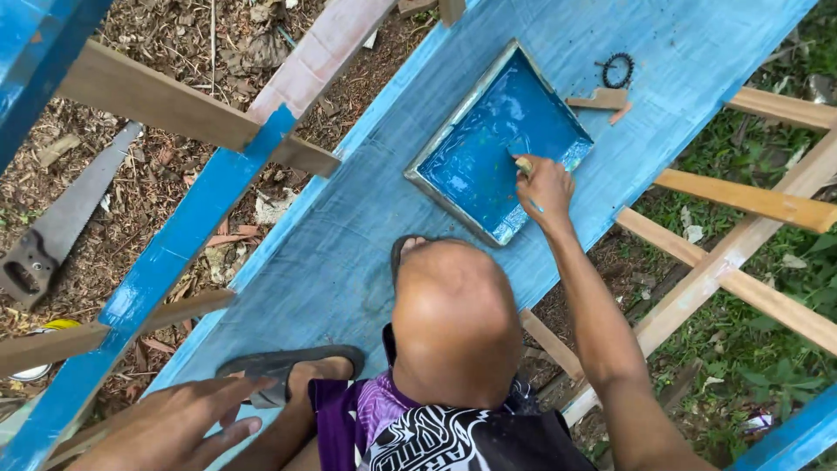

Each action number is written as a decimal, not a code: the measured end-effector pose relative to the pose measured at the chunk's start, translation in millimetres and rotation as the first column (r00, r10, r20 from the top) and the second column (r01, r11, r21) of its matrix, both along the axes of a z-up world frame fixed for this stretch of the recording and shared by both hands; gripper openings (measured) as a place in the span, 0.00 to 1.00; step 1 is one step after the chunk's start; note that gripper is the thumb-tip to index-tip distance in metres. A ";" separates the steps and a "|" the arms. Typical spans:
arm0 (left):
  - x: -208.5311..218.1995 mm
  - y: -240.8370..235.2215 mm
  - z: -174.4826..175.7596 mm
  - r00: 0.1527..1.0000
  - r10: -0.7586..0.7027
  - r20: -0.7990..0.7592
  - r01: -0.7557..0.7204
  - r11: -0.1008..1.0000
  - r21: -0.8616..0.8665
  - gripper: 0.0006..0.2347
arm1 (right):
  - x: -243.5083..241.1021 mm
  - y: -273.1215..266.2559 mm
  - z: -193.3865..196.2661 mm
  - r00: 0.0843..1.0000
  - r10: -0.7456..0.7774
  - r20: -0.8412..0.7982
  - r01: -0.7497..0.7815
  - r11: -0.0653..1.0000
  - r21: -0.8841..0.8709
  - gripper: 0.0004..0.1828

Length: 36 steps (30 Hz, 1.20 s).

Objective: Painting the wooden frame of a boat with blue paint using a brush

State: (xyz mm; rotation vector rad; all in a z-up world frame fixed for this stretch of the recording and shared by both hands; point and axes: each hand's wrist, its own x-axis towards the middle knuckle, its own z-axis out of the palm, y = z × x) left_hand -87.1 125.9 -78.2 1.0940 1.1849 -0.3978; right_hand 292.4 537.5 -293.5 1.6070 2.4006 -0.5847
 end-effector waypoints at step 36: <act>17.4 22.8 36.0 0.980 -0.014 -0.199 0.124 0.825 0.552 0.15 | -246.1 -10.5 181.8 0.257 0.964 0.073 -0.506 0.070 0.859 0.06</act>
